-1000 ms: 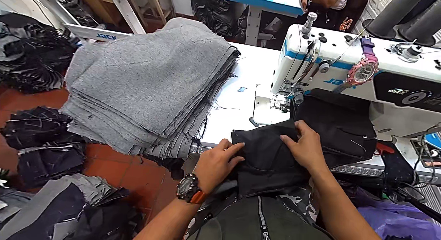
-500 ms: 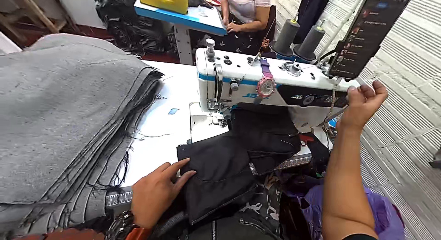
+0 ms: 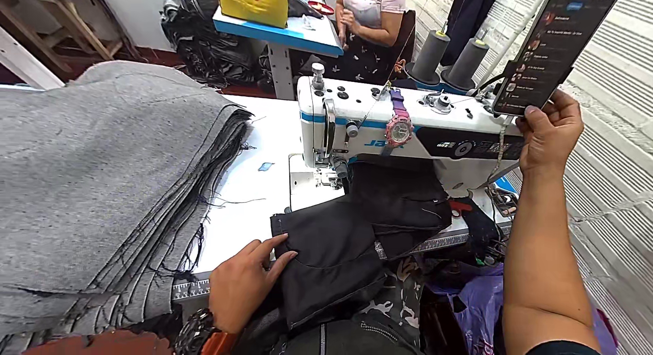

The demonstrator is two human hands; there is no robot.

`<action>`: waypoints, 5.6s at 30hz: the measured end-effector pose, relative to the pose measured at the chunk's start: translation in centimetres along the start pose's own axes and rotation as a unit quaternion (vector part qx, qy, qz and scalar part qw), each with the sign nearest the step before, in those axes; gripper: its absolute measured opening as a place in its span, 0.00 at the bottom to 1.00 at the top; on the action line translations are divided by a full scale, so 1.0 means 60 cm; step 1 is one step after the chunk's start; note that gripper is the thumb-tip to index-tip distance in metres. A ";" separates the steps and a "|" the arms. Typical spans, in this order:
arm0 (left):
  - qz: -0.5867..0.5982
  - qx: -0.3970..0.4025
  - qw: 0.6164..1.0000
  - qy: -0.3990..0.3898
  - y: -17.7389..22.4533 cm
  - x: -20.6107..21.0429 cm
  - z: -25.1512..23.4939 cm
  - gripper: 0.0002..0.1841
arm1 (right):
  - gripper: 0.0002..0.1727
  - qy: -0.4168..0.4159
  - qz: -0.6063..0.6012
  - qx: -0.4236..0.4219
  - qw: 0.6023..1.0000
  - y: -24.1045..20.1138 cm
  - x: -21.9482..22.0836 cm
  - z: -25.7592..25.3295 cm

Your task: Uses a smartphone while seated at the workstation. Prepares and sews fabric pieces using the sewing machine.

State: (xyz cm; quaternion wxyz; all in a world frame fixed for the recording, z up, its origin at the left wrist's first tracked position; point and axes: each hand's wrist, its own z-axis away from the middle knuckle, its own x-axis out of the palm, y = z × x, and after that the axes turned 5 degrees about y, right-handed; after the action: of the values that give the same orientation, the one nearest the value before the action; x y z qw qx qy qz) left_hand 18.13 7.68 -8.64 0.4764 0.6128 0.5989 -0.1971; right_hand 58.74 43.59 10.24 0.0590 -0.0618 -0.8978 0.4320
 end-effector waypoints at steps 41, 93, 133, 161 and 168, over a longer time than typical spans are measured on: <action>-0.008 -0.022 1.000 0.014 0.005 0.007 0.000 0.21 | 0.15 -0.045 0.041 0.015 0.998 0.005 -0.009 -0.002; -0.002 -0.032 0.999 0.015 0.008 0.005 -0.001 0.20 | 0.12 -0.050 0.059 0.004 0.997 0.008 -0.012 -0.002; -0.005 -0.021 1.000 0.015 -0.006 -0.023 0.045 0.26 | 0.35 -0.506 0.307 0.140 0.794 -0.061 0.294 0.458; 0.056 -0.061 0.972 -0.222 0.035 -0.047 -0.063 0.10 | 0.27 -0.507 0.137 -0.188 0.830 0.022 0.336 0.506; 0.114 0.050 0.991 -0.042 0.021 -0.082 -0.130 0.19 | 0.29 -0.534 0.177 -0.175 0.808 0.034 0.368 0.485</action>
State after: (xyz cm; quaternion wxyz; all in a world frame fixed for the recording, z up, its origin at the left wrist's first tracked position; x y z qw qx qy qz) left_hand 15.70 11.59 -0.54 0.4887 0.6914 0.4943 -0.1970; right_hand 32.48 26.08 -8.24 -0.5189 0.0118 -0.8217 0.2353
